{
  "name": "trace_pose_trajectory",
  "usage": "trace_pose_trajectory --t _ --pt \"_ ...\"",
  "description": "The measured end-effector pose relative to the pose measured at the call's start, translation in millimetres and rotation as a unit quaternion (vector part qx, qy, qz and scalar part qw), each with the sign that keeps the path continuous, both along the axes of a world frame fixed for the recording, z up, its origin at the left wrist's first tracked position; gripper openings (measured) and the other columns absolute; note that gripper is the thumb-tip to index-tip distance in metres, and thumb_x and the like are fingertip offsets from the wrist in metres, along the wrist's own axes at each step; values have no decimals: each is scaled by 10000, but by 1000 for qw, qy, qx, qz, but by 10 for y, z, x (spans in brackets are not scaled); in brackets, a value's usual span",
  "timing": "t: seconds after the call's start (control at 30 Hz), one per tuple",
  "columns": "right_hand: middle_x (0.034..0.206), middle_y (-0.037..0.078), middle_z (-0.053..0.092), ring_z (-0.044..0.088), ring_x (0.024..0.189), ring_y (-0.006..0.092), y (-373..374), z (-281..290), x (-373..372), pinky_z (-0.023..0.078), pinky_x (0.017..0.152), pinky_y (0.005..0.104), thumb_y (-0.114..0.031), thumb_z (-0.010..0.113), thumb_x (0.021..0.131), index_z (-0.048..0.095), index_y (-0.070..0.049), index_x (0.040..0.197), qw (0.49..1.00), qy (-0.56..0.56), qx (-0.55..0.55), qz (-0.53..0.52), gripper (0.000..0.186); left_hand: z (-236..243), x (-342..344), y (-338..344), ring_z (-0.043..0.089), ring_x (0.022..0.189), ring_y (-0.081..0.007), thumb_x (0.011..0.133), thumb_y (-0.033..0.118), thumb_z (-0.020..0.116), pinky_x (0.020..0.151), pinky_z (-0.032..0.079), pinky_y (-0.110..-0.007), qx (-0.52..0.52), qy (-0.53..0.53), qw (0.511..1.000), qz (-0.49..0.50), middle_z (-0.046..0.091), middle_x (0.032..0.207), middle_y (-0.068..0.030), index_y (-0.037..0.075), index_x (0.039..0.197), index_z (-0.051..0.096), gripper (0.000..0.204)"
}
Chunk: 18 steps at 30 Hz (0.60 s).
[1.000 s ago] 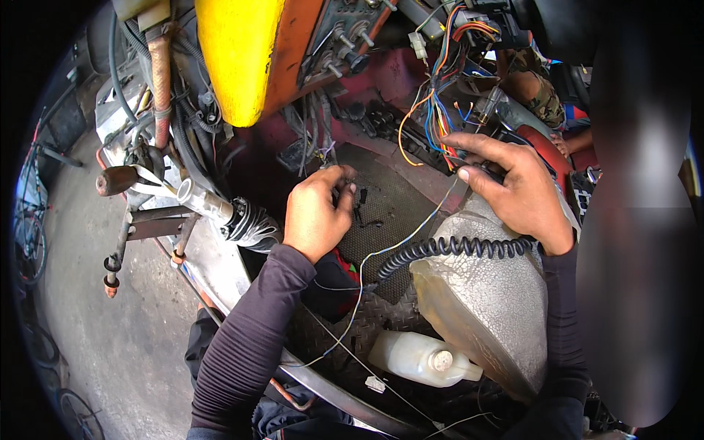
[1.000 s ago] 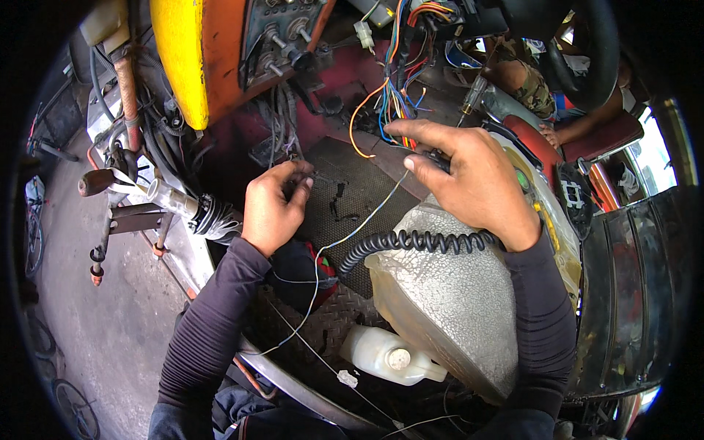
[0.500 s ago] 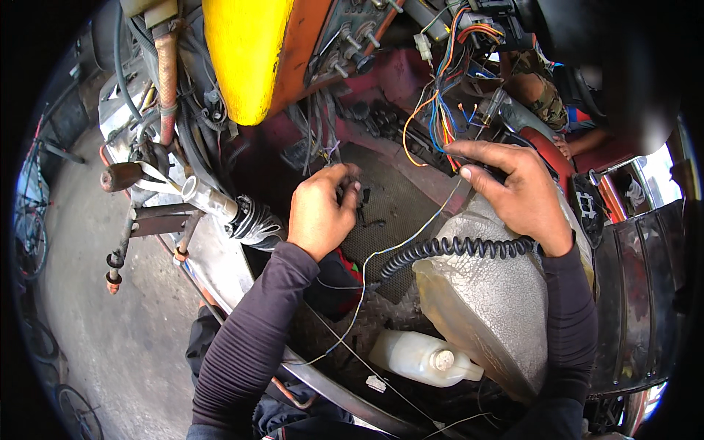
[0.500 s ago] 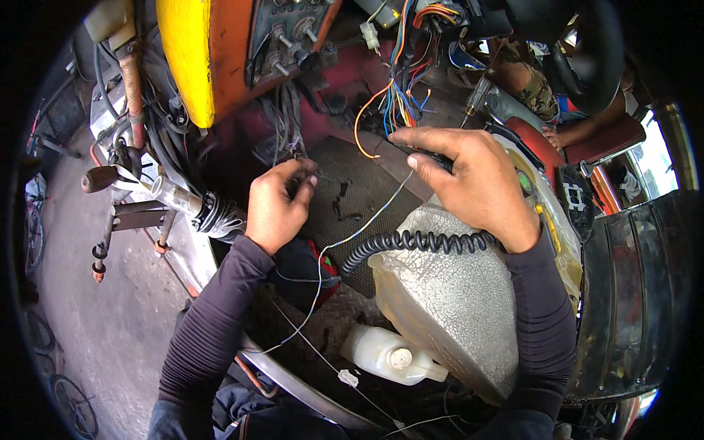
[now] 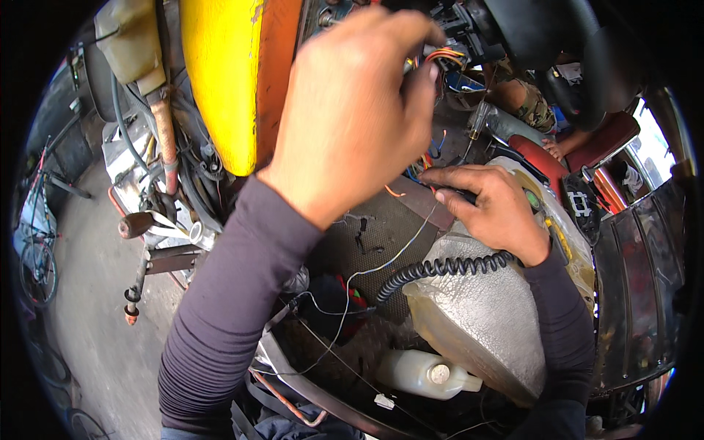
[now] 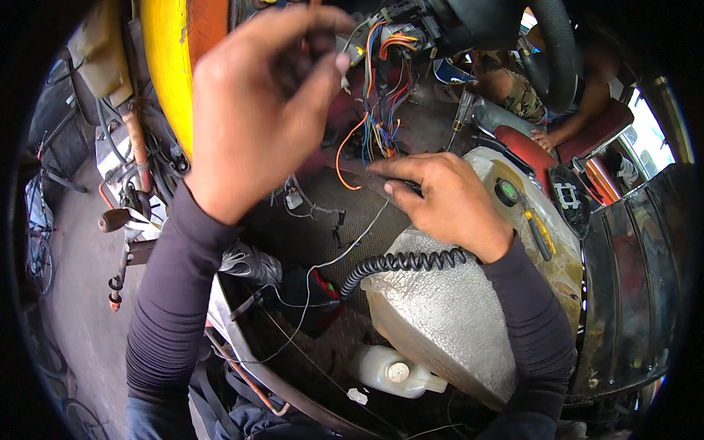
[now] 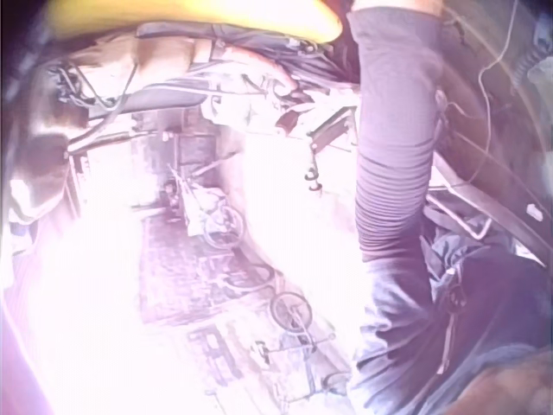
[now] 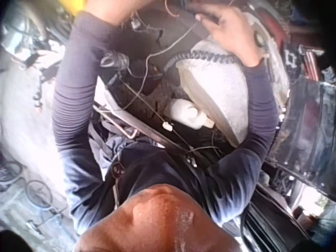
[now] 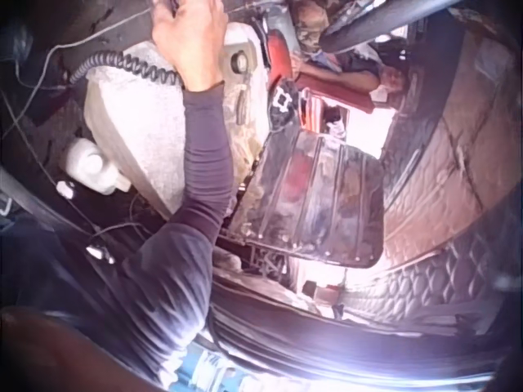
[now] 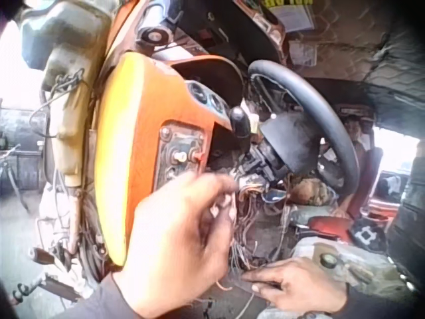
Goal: The person works inside a vehicle cabin, manipulating a bundle of multicolored wires near the steering column. They use pliers to strip and cut wires, then connect and organize them by hand. The task involves repeated handling of individual wires and connectors throughout the clip.
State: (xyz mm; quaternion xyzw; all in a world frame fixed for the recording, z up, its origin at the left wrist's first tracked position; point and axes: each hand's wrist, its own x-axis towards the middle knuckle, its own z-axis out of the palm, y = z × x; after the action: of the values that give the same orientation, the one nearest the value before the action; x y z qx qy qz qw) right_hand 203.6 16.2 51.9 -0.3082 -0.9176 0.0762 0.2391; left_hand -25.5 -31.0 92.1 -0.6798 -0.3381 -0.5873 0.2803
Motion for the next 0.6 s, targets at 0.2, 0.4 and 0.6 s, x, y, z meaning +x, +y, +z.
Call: trace_pose_trajectory --t 0.2,0.4,0.6 --pt "1129 163 770 744 1040 345 -12 3 10 563 920 402 -73 707 900 734 -102 1276 999 17 33 26 378 761 -79 266 660 990 -408 777 -26 736 891 525 -443 179 60 981 36 658 1024 -222 -9 1181 643 414" --pt "1162 172 756 740 1045 358 2 39 -6 563 921 415 -92 712 893 719 -110 1307 999 -9 12 42 415 1099 -180 382 699 1041 -441 862 101 784 944 534 -451 -18 77 997 27 728 1072 -279 -61 1204 662 398" --pt "1155 160 761 739 1047 347 12 24 -2 566 923 423 -93 708 888 749 -103 1252 998 4 39 46 366 1196 -119 400 716 1029 -426 897 119 775 927 545 -435 -19 130 991 12 736 1047 -286 -69 1176 684 349"
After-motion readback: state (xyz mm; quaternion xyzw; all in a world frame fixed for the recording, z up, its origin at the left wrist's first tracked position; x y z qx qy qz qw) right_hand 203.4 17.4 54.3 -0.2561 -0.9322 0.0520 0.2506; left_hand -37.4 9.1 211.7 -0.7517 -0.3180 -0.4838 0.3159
